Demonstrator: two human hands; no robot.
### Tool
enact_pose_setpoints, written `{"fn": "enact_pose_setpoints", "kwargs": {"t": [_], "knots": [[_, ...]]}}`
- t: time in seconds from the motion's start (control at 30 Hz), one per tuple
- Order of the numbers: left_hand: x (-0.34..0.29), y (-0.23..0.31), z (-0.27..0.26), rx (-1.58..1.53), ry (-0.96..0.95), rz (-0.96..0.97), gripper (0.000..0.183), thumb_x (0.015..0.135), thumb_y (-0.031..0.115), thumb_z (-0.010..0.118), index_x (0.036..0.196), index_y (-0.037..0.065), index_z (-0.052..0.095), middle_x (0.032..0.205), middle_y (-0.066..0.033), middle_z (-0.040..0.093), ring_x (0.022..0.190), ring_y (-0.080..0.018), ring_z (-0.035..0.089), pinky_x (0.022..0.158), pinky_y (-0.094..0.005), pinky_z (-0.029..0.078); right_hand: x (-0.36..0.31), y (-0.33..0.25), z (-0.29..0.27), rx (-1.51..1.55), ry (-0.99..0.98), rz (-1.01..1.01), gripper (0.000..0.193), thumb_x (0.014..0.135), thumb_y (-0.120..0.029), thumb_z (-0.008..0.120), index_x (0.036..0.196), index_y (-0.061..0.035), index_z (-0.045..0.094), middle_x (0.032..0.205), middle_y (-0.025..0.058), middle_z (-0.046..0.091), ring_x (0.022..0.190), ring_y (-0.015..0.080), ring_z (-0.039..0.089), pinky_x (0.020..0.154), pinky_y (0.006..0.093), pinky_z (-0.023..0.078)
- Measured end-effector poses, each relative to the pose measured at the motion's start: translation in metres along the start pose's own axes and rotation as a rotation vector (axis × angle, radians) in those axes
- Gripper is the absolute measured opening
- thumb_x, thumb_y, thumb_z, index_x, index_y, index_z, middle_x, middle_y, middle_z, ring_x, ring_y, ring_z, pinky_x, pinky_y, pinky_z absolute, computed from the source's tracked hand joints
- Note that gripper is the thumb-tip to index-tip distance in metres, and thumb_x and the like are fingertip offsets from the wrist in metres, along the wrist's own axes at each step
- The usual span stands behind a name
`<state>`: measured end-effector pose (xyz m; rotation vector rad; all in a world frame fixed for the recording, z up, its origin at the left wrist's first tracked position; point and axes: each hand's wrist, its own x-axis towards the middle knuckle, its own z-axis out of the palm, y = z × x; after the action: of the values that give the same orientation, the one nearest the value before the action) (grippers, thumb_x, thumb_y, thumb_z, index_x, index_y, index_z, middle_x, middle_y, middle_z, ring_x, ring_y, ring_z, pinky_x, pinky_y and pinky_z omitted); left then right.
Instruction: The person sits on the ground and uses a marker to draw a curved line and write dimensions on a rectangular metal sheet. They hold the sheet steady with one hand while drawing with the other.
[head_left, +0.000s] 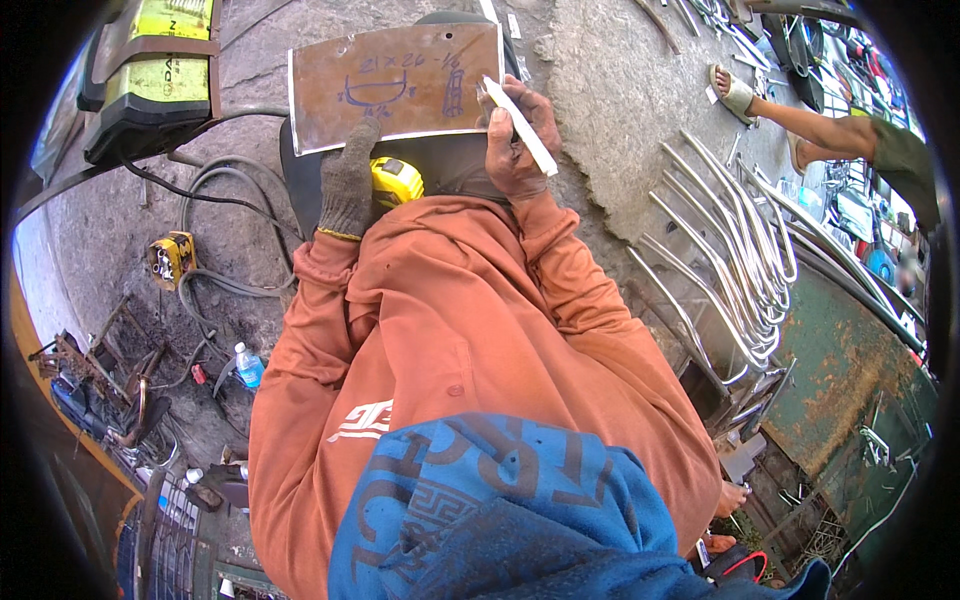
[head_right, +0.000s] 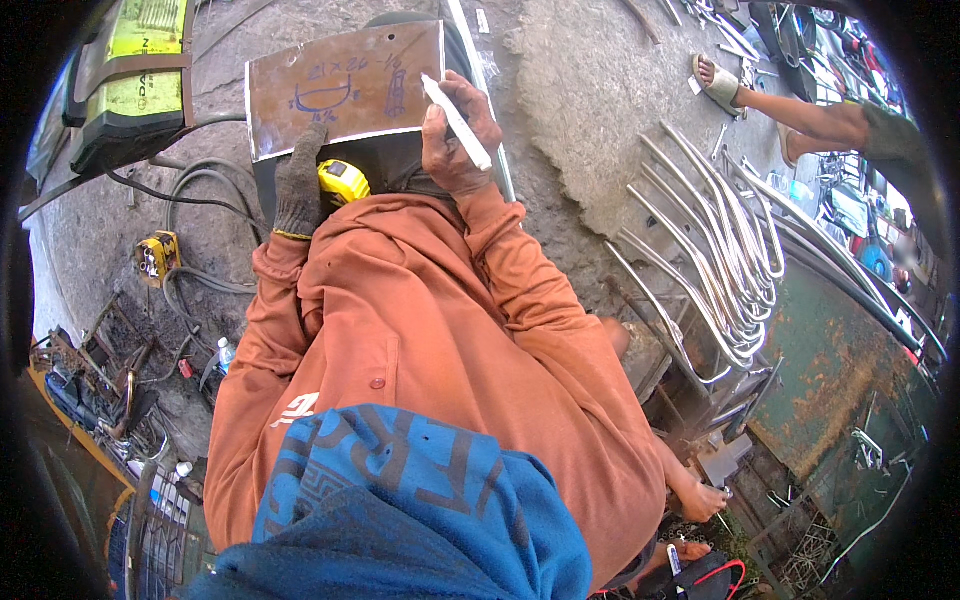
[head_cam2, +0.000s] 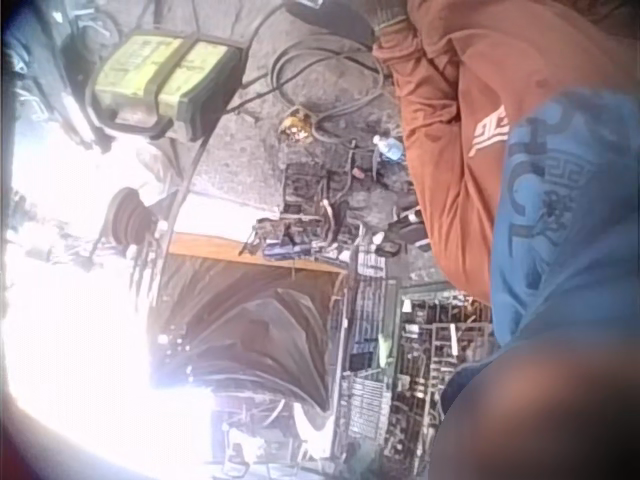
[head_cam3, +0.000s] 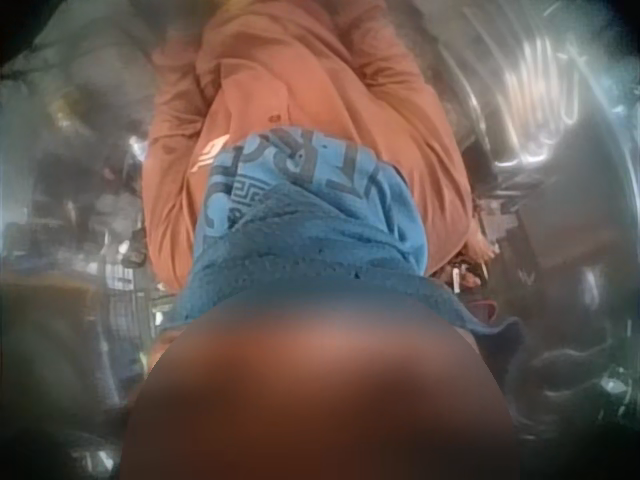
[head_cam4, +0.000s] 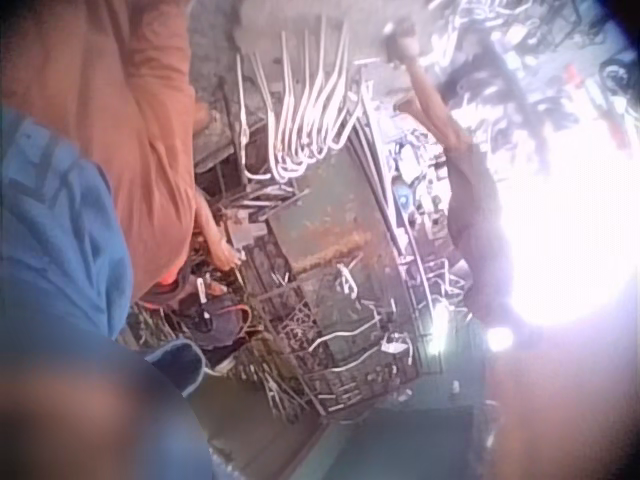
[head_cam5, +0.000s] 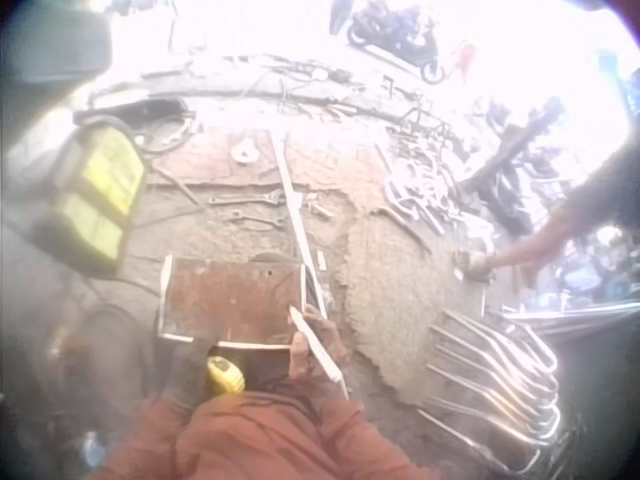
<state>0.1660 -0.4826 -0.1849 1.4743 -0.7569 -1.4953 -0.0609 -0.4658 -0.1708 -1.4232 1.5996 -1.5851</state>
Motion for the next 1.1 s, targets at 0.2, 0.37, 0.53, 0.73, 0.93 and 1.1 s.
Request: {"fn": "enact_pose_setpoints", "kwargs": {"t": [0.2, 0.37, 0.53, 0.73, 0.93, 1.1], "knots": [[-0.003, 0.006, 0.001, 0.034, 0.012, -0.042, 0.032, 0.096, 0.030, 0.072, 0.109, 0.001, 0.075, 0.101, -0.0074, 0.072, 0.089, -0.0162, 0.065, 0.080, -0.0336, 0.052, 0.000, 0.001, -0.002, -0.054, -0.023, -0.031, 0.031, 0.096, -0.016, 0.059, 0.120, 0.0050, 0.059, 0.116, 0.0229, 0.070, 0.095, 0.0259, 0.073, 0.082, 0.0342, 0.060], [-0.003, 0.006, 0.001, 0.065, 0.002, 0.031, 0.032, 0.095, 0.029, 0.073, 0.107, -0.001, 0.075, 0.101, -0.0071, 0.072, 0.091, -0.0160, 0.064, 0.082, -0.0338, 0.051, 0.002, 0.006, -0.004, -0.170, -0.059, -0.151, 0.032, 0.102, -0.017, 0.055, 0.125, 0.0064, 0.054, 0.110, 0.0188, 0.072, 0.077, 0.0164, 0.072, 0.071, 0.0294, 0.060], [-0.002, 0.005, -0.001, 0.087, -0.025, 0.020, 0.034, 0.096, 0.030, 0.071, 0.114, 0.001, 0.073, 0.104, -0.0091, 0.072, 0.092, -0.0174, 0.064, 0.084, -0.0344, 0.052, 0.000, 0.006, -0.001, -0.038, -0.039, -0.066, 0.033, 0.098, -0.019, 0.060, 0.121, 0.0053, 0.058, 0.116, 0.0224, 0.070, 0.094, 0.0255, 0.073, 0.081, 0.0344, 0.060], [0.002, -0.012, -0.010, 0.344, -0.105, 0.339, 0.028, 0.099, 0.019, 0.065, 0.124, 0.007, 0.070, 0.109, -0.0146, 0.073, 0.095, -0.0256, 0.069, 0.086, -0.0375, 0.054, 0.002, 0.000, -0.001, -0.050, -0.003, -0.102, 0.030, 0.094, -0.015, 0.062, 0.116, 0.0051, 0.060, 0.117, 0.0252, 0.070, 0.104, 0.0317, 0.073, 0.088, 0.0373, 0.060], [0.009, -0.024, -0.023, 0.849, -0.105, 0.749, 0.037, 0.093, 0.005, 0.062, 0.130, 0.011, 0.066, 0.110, -0.0190, 0.073, 0.097, -0.0360, 0.072, 0.084, -0.0432, 0.057, 0.001, -0.001, 0.000, -0.010, 0.008, -0.017, 0.027, 0.091, -0.011, 0.062, 0.114, 0.0035, 0.062, 0.115, 0.0259, 0.070, 0.107, 0.0340, 0.073, 0.090, 0.0390, 0.059], [0.009, -0.021, -0.021, 0.928, -0.088, 0.863, 0.036, 0.095, 0.007, 0.062, 0.130, 0.011, 0.067, 0.109, -0.0180, 0.073, 0.096, -0.0346, 0.072, 0.083, -0.0427, 0.057, 0.001, 0.001, 0.000, -0.003, 0.014, -0.002, 0.026, 0.091, -0.011, 0.062, 0.114, 0.0021, 0.063, 0.114, 0.0255, 0.071, 0.106, 0.0342, 0.073, 0.090, 0.0388, 0.059]]}}
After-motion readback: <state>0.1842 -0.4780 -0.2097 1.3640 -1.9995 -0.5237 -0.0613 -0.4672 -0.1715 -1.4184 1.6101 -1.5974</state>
